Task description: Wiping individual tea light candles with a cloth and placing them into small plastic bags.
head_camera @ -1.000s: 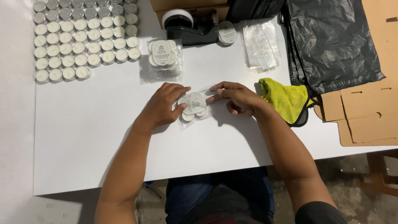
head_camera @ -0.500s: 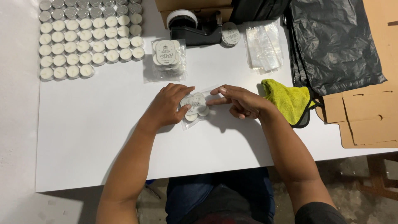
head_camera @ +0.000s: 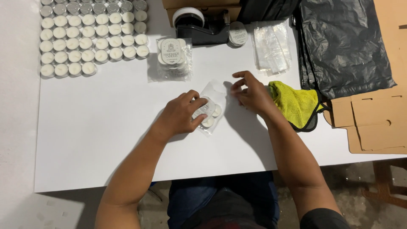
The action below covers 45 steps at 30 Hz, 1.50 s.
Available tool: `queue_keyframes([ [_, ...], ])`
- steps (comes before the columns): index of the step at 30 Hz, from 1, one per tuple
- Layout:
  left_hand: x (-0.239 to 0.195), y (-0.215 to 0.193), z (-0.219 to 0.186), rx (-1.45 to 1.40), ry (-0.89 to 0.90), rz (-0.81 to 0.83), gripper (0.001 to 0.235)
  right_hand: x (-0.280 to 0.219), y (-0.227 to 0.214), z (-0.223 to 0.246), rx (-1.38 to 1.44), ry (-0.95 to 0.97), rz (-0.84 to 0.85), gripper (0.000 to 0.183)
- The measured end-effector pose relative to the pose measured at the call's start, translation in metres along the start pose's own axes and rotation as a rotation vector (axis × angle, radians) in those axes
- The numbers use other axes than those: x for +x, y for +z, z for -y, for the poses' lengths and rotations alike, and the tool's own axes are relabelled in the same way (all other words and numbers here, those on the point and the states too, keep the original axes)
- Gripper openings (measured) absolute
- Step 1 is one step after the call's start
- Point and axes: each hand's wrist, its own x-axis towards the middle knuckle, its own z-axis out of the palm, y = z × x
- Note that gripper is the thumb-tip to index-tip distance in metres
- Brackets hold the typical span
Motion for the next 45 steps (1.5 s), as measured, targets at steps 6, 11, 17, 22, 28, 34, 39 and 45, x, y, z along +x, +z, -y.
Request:
queue_keyframes([
  [6,0.002,0.007,-0.031,0.118,-0.151,0.039,0.056,-0.008,0.011,0.021,-0.151,0.069,-0.128,0.027],
  [11,0.015,0.021,0.001,0.027,-0.34,0.021,0.05,-0.015,0.012,0.046,-0.069,0.256,-0.028,0.037],
  [17,0.04,0.001,-0.005,-0.146,-0.586,0.069,0.041,-0.033,-0.006,0.077,-0.18,0.289,-0.019,0.043],
  [22,0.059,-0.003,-0.005,-0.248,-0.682,0.104,0.03,-0.03,0.001,0.072,-0.204,0.289,0.05,0.038],
  [28,0.059,0.0,-0.011,-0.32,-0.634,0.062,0.019,-0.008,0.009,0.024,-0.084,0.189,-0.002,0.026],
  [34,0.044,0.006,-0.008,-0.645,-0.596,-0.217,0.013,0.0,0.01,0.009,0.297,-0.056,-0.059,0.01],
  [39,0.041,-0.005,-0.008,-0.887,-0.444,-0.474,0.014,-0.004,0.0,0.038,0.485,-0.193,-0.094,0.012],
  [45,0.032,-0.023,-0.008,-0.706,-0.298,-0.577,0.006,-0.002,-0.003,0.019,0.513,-0.308,-0.053,0.007],
])
